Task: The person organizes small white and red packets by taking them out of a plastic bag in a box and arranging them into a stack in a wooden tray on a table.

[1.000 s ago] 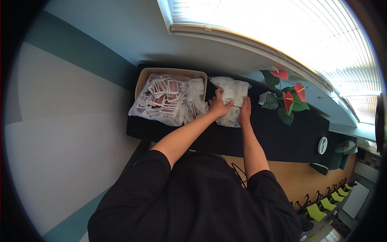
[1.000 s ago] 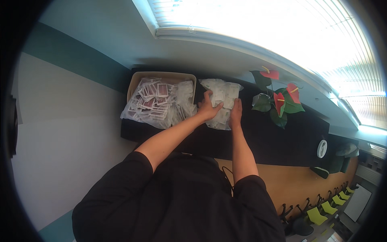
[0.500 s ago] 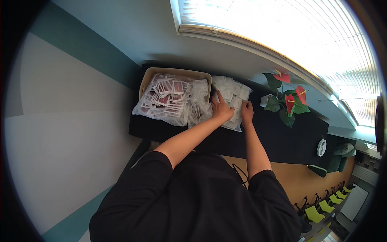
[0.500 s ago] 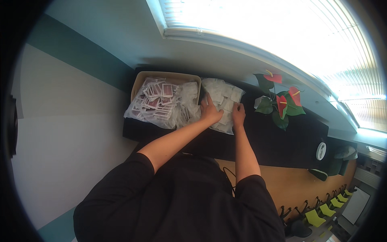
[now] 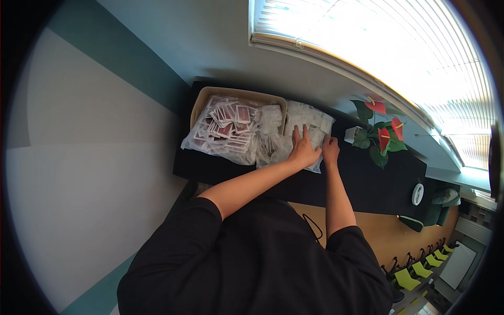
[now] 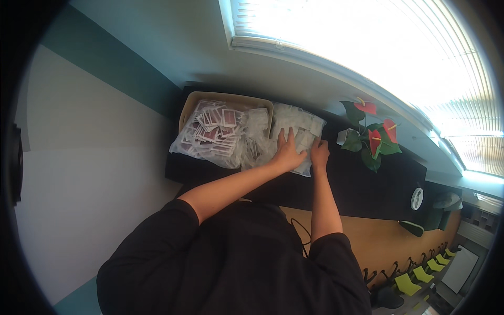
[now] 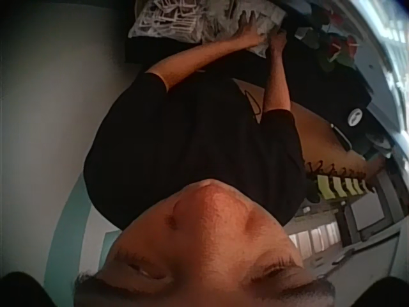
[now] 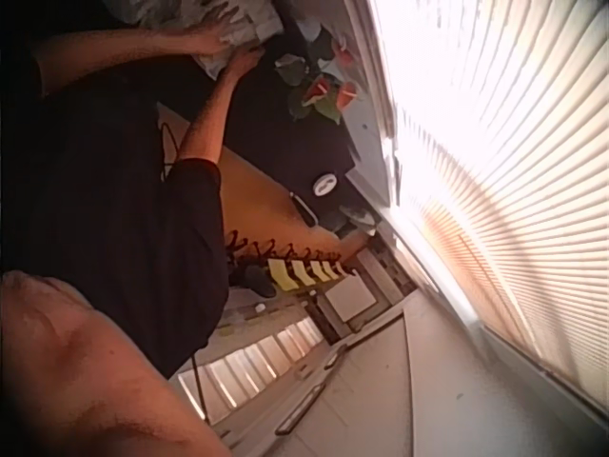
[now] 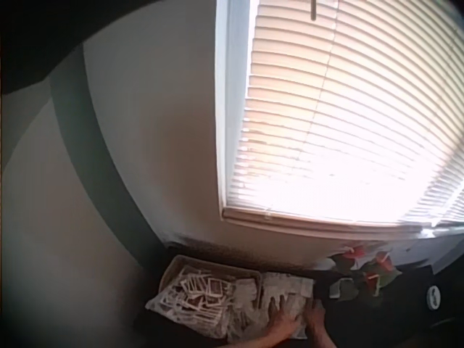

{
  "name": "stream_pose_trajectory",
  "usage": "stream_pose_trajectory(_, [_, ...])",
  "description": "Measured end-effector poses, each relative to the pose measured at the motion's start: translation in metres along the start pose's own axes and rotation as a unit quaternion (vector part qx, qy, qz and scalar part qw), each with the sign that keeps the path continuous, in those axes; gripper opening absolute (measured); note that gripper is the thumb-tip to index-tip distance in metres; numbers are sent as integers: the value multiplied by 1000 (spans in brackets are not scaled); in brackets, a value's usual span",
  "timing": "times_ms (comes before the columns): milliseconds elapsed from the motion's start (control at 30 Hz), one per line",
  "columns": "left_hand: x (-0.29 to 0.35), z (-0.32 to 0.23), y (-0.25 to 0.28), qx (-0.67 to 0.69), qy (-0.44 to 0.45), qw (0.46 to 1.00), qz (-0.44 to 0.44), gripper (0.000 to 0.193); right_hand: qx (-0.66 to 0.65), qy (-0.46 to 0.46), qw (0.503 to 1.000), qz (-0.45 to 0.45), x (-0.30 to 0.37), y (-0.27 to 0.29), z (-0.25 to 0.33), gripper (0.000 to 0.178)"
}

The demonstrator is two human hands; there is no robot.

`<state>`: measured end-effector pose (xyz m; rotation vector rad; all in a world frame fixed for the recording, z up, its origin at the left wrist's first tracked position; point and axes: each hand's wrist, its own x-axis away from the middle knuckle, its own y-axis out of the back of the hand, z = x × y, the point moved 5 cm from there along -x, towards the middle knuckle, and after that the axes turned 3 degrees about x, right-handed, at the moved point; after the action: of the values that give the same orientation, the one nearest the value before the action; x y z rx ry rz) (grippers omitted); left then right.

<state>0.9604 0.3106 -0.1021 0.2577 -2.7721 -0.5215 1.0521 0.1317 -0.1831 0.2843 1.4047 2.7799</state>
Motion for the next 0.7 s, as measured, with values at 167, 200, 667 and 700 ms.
stream_pose_trajectory(167, [45,-39,98,112,-122,986,-25,66,111,33,990,-81,45,21,37,41])
stream_pose_trajectory(200, [54,-37,127,160,-138,977,-40,50,112,112,976,-147,61,28,62,34])
stream_pose_trajectory(667, [63,106,337,-16,-21,969,-247,31,-67,510,843,161,180,-83,337,27])
stream_pose_trajectory(700, [63,107,340,-39,-47,967,-248,29,-67,513,840,162,178,-93,348,27])
